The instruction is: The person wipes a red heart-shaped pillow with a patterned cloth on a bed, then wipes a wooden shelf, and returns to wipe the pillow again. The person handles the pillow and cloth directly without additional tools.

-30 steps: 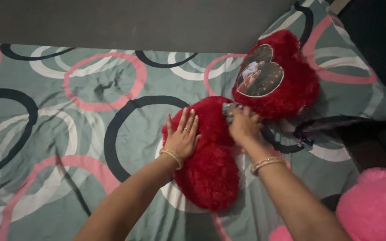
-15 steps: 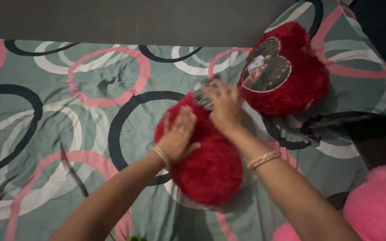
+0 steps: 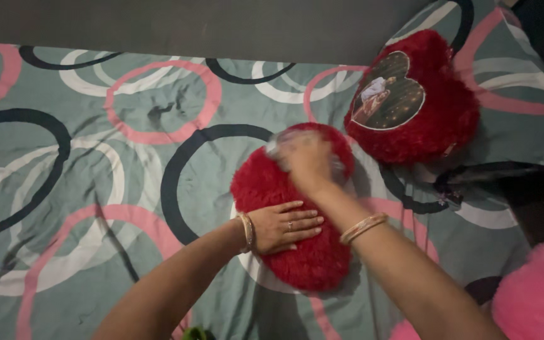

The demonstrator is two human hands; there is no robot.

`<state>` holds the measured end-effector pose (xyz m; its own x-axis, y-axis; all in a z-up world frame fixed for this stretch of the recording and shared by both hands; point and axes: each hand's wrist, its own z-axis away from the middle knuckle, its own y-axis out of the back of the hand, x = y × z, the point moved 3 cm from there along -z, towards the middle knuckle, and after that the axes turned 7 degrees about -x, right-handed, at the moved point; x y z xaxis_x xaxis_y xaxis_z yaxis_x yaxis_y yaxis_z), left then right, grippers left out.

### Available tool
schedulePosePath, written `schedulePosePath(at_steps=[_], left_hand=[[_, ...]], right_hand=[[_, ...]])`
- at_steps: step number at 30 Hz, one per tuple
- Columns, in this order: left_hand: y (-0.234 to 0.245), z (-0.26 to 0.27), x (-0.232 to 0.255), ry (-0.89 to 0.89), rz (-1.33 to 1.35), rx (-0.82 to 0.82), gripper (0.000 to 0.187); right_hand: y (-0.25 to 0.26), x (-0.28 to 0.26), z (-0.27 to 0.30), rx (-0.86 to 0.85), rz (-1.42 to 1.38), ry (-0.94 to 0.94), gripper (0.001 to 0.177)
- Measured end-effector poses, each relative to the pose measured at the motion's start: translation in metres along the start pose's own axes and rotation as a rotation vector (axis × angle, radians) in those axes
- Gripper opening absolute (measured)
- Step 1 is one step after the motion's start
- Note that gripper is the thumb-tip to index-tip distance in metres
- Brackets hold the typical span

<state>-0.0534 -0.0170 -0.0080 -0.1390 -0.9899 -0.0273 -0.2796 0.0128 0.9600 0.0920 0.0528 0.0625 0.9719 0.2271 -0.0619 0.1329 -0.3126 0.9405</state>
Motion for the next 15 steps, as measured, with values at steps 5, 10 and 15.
schedulePosePath(at_steps=[5, 10, 15], left_hand=[[-0.015, 0.001, -0.002, 0.076, 0.09, -0.153, 0.054], [-0.015, -0.003, -0.002, 0.106, 0.059, -0.192, 0.055], [0.0, -0.009, -0.001, 0.039, -0.034, -0.039, 0.066]], right_hand=[[0.011, -0.098, 0.013, -0.222, 0.086, 0.286, 0.03], [0.039, -0.111, 0.011, -0.262, -0.347, 0.387, 0.059], [0.046, -0.014, -0.002, 0.03, -0.266, 0.007, 0.062]])
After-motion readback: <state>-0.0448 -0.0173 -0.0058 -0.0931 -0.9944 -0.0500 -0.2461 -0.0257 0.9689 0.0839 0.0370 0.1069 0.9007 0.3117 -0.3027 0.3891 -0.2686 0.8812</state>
